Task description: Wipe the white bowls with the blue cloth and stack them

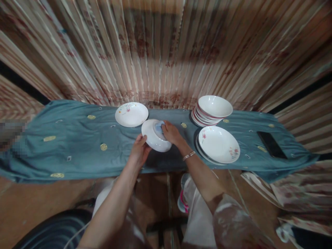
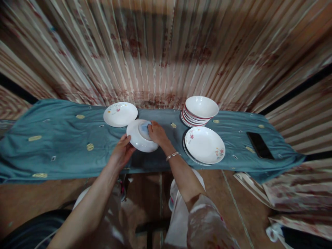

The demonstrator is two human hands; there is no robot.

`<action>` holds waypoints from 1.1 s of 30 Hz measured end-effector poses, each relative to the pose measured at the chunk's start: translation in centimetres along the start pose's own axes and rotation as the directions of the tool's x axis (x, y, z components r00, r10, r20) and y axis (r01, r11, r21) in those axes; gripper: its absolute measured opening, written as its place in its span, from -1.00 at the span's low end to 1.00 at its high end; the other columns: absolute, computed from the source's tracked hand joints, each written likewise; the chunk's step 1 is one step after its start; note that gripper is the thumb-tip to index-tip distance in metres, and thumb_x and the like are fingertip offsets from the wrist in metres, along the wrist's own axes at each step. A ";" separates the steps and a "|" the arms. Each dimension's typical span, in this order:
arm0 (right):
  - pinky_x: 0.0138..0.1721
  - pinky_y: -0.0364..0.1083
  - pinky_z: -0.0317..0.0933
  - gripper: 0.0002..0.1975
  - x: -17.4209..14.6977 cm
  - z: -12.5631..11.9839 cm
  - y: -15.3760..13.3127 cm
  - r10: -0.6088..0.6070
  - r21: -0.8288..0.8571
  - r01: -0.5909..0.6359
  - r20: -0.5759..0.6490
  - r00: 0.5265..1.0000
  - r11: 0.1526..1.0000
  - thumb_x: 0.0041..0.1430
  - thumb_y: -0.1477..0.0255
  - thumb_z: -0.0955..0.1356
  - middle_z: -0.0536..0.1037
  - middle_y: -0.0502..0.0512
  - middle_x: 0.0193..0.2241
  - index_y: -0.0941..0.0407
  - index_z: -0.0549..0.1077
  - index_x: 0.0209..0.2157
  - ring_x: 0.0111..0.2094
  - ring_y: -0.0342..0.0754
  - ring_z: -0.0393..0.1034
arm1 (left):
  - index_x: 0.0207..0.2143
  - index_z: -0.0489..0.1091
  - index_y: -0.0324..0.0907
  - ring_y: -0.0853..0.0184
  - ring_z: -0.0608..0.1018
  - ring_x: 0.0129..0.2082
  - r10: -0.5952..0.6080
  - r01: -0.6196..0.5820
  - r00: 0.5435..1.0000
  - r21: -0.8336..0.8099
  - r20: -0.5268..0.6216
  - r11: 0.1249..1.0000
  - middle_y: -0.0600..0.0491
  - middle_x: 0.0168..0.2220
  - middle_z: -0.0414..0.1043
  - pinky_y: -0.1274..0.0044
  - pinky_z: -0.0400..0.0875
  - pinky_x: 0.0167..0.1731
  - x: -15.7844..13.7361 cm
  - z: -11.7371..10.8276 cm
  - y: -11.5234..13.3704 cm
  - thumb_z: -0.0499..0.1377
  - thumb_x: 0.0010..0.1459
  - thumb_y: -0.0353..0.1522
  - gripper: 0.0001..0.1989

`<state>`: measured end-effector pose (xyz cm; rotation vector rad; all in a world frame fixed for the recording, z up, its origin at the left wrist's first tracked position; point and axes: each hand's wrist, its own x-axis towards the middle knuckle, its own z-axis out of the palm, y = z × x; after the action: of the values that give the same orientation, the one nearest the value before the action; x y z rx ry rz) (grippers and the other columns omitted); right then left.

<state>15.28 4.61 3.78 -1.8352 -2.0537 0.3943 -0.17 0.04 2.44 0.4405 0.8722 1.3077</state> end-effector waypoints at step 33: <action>0.32 0.09 -0.02 -0.54 -5.6 -0.7 -2.9 -0.484 -0.053 0.486 -0.234 0.843 0.873 0.41 0.35 0.11 0.13 0.35 0.33 0.22 0.27 0.23 0.36 0.09 -0.05 | -0.38 0.50 -0.12 0.44 0.44 -0.50 0.045 -0.045 0.995 0.006 0.085 0.999 0.14 -0.45 0.50 0.62 0.36 -0.46 -0.8 1.3 -0.2 0.33 -0.07 -0.45 -0.86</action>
<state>13.54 -1.28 5.21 -1.2118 -2.2298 0.0353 0.92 -0.58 3.34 0.5207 0.8003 1.3178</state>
